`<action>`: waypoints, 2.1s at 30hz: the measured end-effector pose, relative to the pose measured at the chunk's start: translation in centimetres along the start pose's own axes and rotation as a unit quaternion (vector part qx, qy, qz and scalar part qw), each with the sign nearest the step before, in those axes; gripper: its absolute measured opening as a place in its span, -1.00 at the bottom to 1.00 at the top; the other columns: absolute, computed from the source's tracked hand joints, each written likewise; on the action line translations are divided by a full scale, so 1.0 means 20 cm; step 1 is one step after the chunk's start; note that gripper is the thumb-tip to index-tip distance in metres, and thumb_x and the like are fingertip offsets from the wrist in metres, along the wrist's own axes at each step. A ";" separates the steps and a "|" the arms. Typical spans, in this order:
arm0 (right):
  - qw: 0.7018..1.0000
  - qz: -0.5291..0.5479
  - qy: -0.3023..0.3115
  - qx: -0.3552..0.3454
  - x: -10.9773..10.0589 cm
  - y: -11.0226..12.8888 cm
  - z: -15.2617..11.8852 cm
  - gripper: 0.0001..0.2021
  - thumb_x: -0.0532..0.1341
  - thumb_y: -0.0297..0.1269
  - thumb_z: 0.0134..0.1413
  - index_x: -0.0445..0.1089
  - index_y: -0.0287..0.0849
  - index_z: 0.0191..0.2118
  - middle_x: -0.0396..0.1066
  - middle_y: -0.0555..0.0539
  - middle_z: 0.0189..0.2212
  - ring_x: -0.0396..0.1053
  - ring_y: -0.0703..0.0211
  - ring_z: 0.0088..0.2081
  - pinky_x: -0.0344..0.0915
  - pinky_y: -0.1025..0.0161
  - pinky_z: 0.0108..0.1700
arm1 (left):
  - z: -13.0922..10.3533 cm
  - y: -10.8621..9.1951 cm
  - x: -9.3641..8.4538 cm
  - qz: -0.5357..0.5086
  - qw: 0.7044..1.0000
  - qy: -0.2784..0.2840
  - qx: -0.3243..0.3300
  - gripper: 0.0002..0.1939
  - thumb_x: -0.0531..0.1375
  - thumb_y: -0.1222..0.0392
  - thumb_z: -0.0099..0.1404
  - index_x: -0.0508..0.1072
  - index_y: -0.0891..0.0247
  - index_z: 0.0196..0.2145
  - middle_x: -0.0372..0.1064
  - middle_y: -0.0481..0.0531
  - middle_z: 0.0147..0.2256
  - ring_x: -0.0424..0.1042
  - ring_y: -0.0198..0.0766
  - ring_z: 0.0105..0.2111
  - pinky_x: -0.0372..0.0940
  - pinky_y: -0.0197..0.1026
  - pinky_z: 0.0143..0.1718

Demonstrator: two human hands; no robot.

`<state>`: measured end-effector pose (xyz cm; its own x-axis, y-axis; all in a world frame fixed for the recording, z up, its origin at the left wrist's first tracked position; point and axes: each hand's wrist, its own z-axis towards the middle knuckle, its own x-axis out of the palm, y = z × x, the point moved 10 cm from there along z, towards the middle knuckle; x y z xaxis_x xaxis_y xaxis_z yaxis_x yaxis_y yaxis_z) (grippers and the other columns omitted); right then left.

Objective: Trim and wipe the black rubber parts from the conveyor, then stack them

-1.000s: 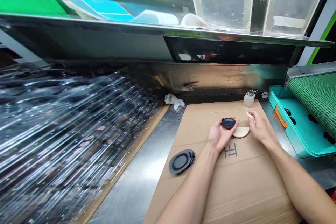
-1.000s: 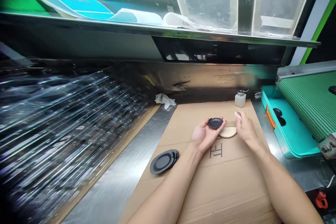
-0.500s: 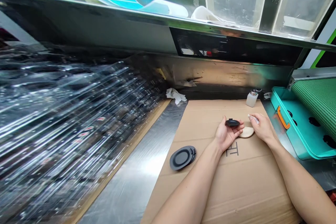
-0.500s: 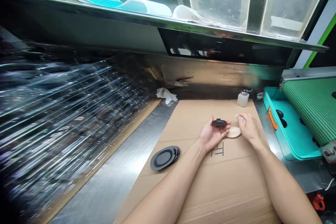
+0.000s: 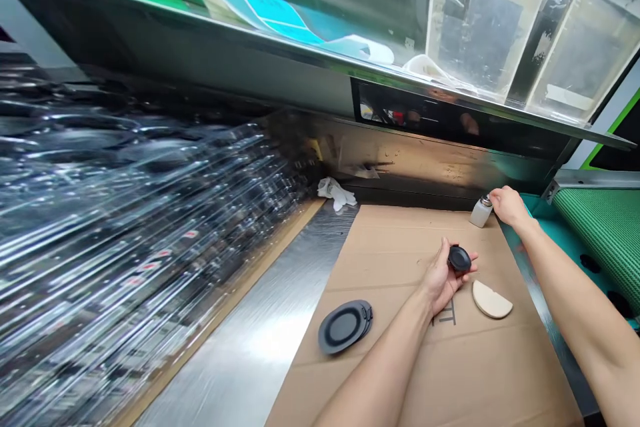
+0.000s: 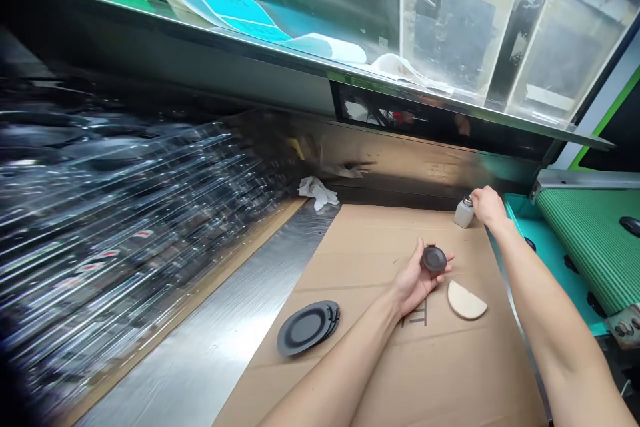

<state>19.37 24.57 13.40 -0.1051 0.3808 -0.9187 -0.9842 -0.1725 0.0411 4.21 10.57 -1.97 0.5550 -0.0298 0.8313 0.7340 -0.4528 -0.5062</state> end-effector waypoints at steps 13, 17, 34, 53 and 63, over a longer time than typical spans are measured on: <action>0.972 0.226 -0.068 0.000 -0.16 0.05 -0.33 -0.61 0.17 -0.04 0.23 0.49 -0.20 0.01 0.54 -0.17 -0.22 0.46 0.02 -0.21 0.33 0.15 -0.12 | 0.02 -0.04 -0.03 -0.011 1.000 -0.017 0.002 -0.62 -0.17 -0.01 0.46 0.31 0.29 -0.18 0.47 0.19 -0.44 0.34 -0.26 -0.67 0.03 -0.32 -0.71; 0.952 0.301 0.027 -0.041 -0.01 0.29 -0.65 -0.71 0.14 -0.08 0.26 0.53 -0.13 -0.16 0.53 -0.12 -0.20 0.45 0.06 -0.16 0.31 0.20 -0.10 | 0.02 -0.01 -0.03 0.049 0.998 -0.019 -0.032 -0.53 -0.18 -0.01 0.48 0.37 0.37 -0.23 0.45 0.20 -0.46 0.34 -0.30 -0.68 0.08 -0.33 -0.73; 0.974 0.174 0.081 -0.117 0.20 0.44 -0.76 -0.86 0.08 -0.28 0.24 0.38 -0.09 -0.30 0.45 -0.09 -0.33 0.36 0.07 -0.29 0.20 0.23 -0.19 | 0.01 -0.01 -0.06 0.440 0.894 -0.073 0.042 -0.29 -0.14 -0.23 0.44 0.43 0.30 -0.60 0.32 0.09 -0.74 0.28 -0.30 -0.79 0.15 -0.30 -0.72; 0.972 0.183 0.049 -0.138 0.22 0.46 -0.78 -0.84 0.04 -0.28 0.33 0.34 -0.11 -0.24 0.42 -0.10 -0.29 0.35 0.11 -0.30 0.20 0.25 -0.23 | 0.00 0.01 -0.06 0.391 0.914 -0.101 0.024 -0.42 -0.15 -0.02 0.45 0.40 0.28 -0.57 0.29 0.09 -0.77 0.23 -0.25 -0.83 0.11 -0.26 -0.77; 0.977 0.151 0.060 -0.141 0.21 0.47 -0.78 -0.84 0.03 -0.30 0.34 0.31 -0.12 -0.27 0.40 -0.10 -0.32 0.34 0.11 -0.31 0.18 0.25 -0.25 | -0.01 0.00 -0.07 0.410 0.905 -0.113 0.029 -0.43 -0.15 -0.01 0.43 0.41 0.29 -0.56 0.31 0.11 -0.76 0.24 -0.24 -0.82 0.11 -0.25 -0.77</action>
<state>11.86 10.41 3.72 -0.3510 0.1677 -0.9212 -0.8305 -0.5102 0.2235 3.39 10.51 -2.99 0.9833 -0.1480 0.1060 0.0551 -0.3129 -0.9482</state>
